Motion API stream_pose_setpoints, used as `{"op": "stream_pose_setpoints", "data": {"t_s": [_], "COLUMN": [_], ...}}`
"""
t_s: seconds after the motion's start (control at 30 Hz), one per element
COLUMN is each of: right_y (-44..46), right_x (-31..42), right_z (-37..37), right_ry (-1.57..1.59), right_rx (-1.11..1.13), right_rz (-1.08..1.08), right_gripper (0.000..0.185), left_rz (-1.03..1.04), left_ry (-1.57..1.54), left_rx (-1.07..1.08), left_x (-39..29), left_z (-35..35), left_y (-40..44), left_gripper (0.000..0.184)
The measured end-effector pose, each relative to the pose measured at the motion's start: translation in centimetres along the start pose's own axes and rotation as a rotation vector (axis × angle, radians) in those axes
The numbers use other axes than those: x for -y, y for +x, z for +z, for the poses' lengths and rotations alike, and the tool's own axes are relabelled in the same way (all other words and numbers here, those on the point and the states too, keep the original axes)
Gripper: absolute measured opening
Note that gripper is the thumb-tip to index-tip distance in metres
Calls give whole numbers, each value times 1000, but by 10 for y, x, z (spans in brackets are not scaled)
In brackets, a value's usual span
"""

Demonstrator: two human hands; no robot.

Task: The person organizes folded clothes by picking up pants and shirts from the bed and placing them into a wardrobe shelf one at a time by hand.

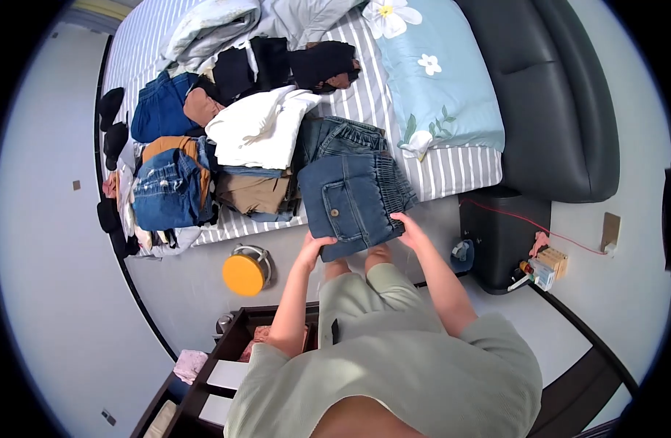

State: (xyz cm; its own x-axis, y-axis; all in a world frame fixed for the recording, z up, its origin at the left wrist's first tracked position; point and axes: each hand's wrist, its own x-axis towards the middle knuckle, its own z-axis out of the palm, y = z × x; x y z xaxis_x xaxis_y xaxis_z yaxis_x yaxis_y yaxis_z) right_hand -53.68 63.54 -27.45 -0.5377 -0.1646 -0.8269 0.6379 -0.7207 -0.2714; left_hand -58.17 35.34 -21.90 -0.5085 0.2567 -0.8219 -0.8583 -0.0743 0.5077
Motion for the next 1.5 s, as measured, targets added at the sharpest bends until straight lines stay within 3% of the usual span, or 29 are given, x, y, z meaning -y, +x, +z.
{"op": "stream_pose_setpoints", "data": {"t_s": [0.27, 0.47, 0.73, 0.83, 1.23, 1.37, 1.5], "right_y": [-28, -68, -84, -86, -91, -86, -79], "right_x": [40, 77, 71, 59, -10, -50, -86], "right_z": [28, 97, 163, 188, 305, 327, 339], "right_ry": [-192, -441, -588, -644, -939, -1057, -790], "right_rx": [73, 130, 495, 574, 804, 910, 984], "right_rz": [-127, -188, -198, -112, 265, 269, 595], "right_gripper": [53, 63, 65, 63, 58, 62, 61], "left_rz": [127, 271, 511, 643, 835, 852, 891], "left_ry": [-321, -392, -463, -513, -726, -822, -921], "left_rx": [-59, -65, -278, -395, -792, -899, -931], "left_x": [-14, -26, -22, -18, 35, 56, 88], "left_z": [30, 23, 11, 12, -11, -17, -32], "left_y": [-57, -91, -166, -204, -288, -313, -336], "left_gripper": [63, 69, 73, 73, 68, 67, 67]}}
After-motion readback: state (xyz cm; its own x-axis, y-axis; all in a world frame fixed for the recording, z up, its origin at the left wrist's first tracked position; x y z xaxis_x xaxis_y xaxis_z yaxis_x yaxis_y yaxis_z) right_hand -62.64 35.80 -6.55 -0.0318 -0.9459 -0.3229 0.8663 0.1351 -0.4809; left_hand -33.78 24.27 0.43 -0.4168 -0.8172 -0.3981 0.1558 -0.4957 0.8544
